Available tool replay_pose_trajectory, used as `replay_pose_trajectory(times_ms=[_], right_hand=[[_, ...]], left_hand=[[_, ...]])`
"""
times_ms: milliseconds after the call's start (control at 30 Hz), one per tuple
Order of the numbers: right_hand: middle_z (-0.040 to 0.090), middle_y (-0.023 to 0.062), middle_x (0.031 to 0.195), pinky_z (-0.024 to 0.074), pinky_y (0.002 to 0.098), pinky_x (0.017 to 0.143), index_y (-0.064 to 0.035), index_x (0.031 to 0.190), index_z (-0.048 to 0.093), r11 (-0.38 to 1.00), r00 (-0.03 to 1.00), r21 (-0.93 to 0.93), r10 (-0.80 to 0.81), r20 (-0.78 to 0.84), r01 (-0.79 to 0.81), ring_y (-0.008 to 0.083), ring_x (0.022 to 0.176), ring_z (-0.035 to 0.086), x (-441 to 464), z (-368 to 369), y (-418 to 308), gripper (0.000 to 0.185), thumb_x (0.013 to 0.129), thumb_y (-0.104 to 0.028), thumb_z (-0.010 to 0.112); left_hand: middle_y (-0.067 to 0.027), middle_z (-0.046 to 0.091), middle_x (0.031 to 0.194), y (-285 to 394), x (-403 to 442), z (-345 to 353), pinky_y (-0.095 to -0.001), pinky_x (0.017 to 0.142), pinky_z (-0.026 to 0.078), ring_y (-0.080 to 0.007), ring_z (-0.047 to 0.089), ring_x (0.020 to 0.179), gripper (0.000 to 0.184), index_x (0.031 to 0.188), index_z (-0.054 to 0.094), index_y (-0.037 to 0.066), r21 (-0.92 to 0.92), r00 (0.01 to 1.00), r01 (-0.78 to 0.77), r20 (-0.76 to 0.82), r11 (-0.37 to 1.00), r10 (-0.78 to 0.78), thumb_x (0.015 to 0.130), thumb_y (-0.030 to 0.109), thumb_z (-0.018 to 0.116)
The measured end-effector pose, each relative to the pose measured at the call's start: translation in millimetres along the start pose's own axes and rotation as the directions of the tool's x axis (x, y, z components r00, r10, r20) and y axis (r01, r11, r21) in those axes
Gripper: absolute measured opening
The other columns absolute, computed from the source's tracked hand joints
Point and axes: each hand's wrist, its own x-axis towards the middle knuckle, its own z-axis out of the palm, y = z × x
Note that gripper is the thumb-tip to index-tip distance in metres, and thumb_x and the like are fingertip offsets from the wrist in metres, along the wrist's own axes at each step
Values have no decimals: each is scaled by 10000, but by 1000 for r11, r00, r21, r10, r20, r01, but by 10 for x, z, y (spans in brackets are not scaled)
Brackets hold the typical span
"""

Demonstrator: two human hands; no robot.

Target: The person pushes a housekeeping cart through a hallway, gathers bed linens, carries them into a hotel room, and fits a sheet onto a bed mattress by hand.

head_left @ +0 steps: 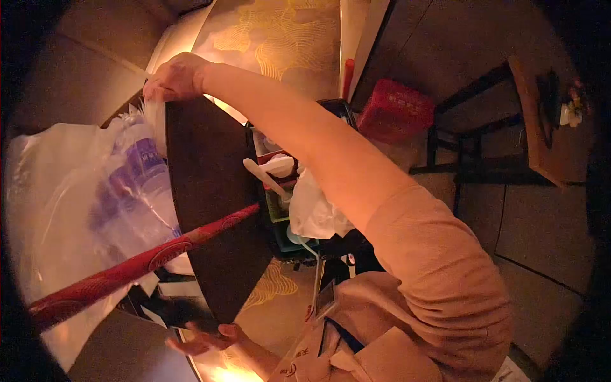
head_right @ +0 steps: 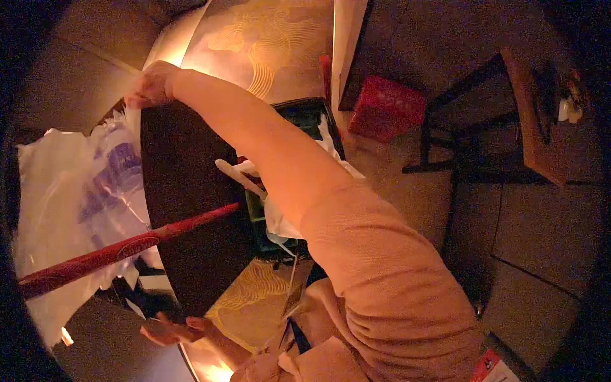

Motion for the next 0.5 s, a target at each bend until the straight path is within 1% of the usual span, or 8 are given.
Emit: replay_pose_trajectory(times_ms=[100,167,233,300,333,367,433,500], right_hand=[[614,55,969,468,377,774,-196,955,580,983,957,-112,166,237,-143,259,921,577,39,-66,-54,357,871,-428,322],[612,59,976,466,373,776,-193,967,573,995,979,-9,98,179,-98,254,925,579,67,136,163,333,868,-420,351],[610,62,983,465,368,778,-190,980,566,995,993,94,34,113,-45,248,929,581,49,184,139,312,864,-412,379],[602,64,1022,465,319,796,-152,1035,557,967,926,-180,230,299,-182,231,912,587,131,48,49,237,878,-279,432],[602,64,1022,465,319,796,-152,1035,557,970,924,-156,227,307,-186,231,912,587,146,23,-53,237,878,-279,432],[606,112,1003,467,324,789,-101,998,571,934,948,-294,-113,296,204,257,902,592,175,14,37,249,888,-276,432],[611,160,984,468,329,782,-49,961,584,731,832,-399,-456,317,553,283,891,598,243,-69,-31,277,899,-272,431],[577,51,1129,483,350,778,-133,1084,552,815,829,-481,0,559,324,196,995,579,171,-350,-337,313,888,-334,414]], left_hand=[[-282,481,1138,-57,-22,198,-615,909,296,-469,382,1130,437,1047,546,40,-357,998,-68,-39,932,58,897,346,272],[-276,492,1118,-139,-52,145,-626,885,308,-453,405,1110,416,961,551,35,-319,990,-99,61,943,125,887,313,251],[-252,528,1038,-173,-103,214,-588,856,349,-413,464,1039,433,825,562,71,-334,992,-130,-41,934,123,872,364,246],[-242,537,1022,-219,-112,187,-571,849,362,-395,482,997,407,847,557,56,-344,987,-156,-7,926,164,877,330,257],[-233,547,1006,-268,-150,119,-554,842,374,-378,500,955,382,869,552,42,-352,981,-181,7,918,196,881,297,267],[-233,547,1006,-243,-119,128,-554,842,374,-378,500,955,382,869,552,42,-338,980,-174,28,925,195,881,297,267],[-224,560,959,-151,-61,196,-527,829,393,-359,513,919,373,860,553,44,-339,980,-200,-84,919,182,881,298,280],[-223,563,949,-122,-31,179,-521,825,399,-359,509,931,377,843,557,40,-336,984,-179,-40,925,176,881,298,284]])
